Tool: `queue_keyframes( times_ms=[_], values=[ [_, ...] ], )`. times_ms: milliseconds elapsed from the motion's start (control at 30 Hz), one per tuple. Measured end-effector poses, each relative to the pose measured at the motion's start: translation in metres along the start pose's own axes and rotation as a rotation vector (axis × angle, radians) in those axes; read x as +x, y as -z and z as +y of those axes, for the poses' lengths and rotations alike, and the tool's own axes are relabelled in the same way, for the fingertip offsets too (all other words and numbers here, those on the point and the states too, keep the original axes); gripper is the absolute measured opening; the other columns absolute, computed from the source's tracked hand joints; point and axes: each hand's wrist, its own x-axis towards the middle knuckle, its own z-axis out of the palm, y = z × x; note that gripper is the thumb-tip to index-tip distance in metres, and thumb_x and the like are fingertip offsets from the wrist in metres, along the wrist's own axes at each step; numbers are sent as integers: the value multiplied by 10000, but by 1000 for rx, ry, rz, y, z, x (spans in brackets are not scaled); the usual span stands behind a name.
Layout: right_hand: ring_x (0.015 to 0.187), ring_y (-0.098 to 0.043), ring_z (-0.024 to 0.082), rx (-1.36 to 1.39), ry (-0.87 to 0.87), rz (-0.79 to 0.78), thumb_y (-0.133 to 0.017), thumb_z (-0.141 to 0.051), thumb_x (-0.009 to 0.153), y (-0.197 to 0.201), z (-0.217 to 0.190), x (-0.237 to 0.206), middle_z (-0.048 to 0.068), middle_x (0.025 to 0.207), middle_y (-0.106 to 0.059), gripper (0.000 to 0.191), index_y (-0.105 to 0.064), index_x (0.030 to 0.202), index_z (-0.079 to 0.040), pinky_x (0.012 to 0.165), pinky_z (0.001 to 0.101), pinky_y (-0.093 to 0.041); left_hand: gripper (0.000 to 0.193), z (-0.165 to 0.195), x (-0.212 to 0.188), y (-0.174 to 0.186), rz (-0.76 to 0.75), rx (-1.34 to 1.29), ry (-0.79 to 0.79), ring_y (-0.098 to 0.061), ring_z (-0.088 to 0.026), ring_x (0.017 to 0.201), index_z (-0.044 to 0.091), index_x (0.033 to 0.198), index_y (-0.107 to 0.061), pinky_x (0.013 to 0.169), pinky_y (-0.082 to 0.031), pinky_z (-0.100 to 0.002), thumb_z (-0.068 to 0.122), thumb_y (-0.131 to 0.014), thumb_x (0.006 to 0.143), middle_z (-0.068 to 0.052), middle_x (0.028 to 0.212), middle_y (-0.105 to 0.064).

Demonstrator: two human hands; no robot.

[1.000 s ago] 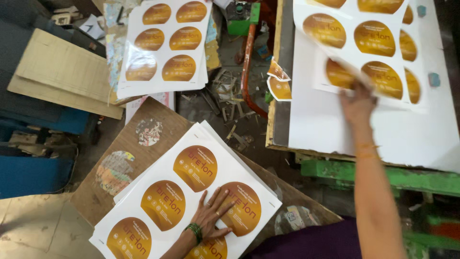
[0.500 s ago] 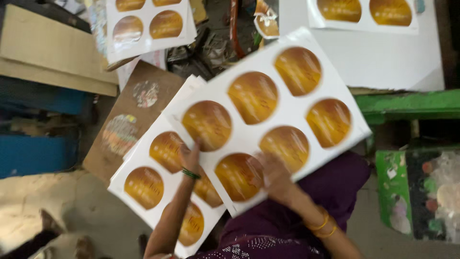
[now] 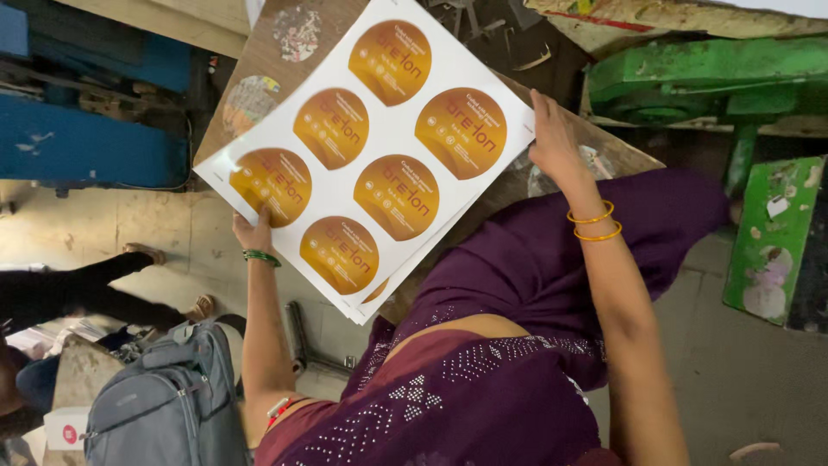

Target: The person repeatedly picks up white packaging sheets with orange circular labels from a nearby pile and stacks them on a cardboard surface. The hands align and smooth the sheets as they are placed in a growing stack.

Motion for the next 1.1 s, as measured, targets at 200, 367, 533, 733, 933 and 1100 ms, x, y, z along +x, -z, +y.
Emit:
queue_keyframes(
  times_ms=[200, 367, 533, 733, 933, 1100],
  values=[
    [1230, -553, 477, 80, -14, -39, -649, -8, 937, -18, 3, 6, 304, 1335, -579, 638, -416, 1527, 57, 1029, 518, -452, 416, -2, -29, 4, 43, 307, 93, -701, -203, 981, -43, 1229, -639, 867, -564, -330, 123, -847, 910, -150, 1141, -740],
    [1282, -534, 495, 57, 98, 35, -566, 104, 811, -15, 3, 6, 335, 1400, -553, 736, -411, 1530, 91, 1055, 499, -454, 766, 0, -32, 11, 417, 639, 160, -655, -250, 859, -24, 1381, -564, 764, -544, -355, 357, -892, 802, -189, 1064, -702],
    [1290, -531, 501, 153, 91, 34, -598, 75, 902, -15, -2, 7, 331, 1418, -555, 660, -404, 1533, 77, 1068, 510, -450, 905, 0, 13, 13, 403, 221, 293, -667, -245, 1074, -43, 1516, -307, 921, -532, -330, 452, -760, 908, -233, 1242, -656],
    [1273, -516, 520, 179, 14, 30, -579, 105, 814, -7, -13, 6, 346, 1387, -544, 765, -382, 1552, 62, 1063, 520, -441, 865, 12, 85, -8, 325, 42, 310, -647, -270, 1193, -55, 1466, -462, 981, -549, -357, 619, -577, 935, -200, 1383, -601],
    [1327, -489, 514, 217, 64, 88, -580, 127, 821, 2, -26, 6, 347, 1456, -507, 765, -373, 1554, 51, 1106, 519, -414, 867, 28, 116, -28, 268, 126, 442, -645, -220, 1159, -34, 1385, -598, 957, -509, -328, 716, -546, 953, -153, 1348, -653],
    [1364, -503, 466, 224, -11, 110, -516, 166, 798, 0, -20, 6, 311, 1466, -540, 759, -430, 1540, 33, 1147, 493, -413, 847, 24, 124, -31, 443, 100, 573, -701, -242, 894, -77, 1106, -783, 775, -564, -362, 722, -596, 896, -156, 1053, -767]
  ],
)
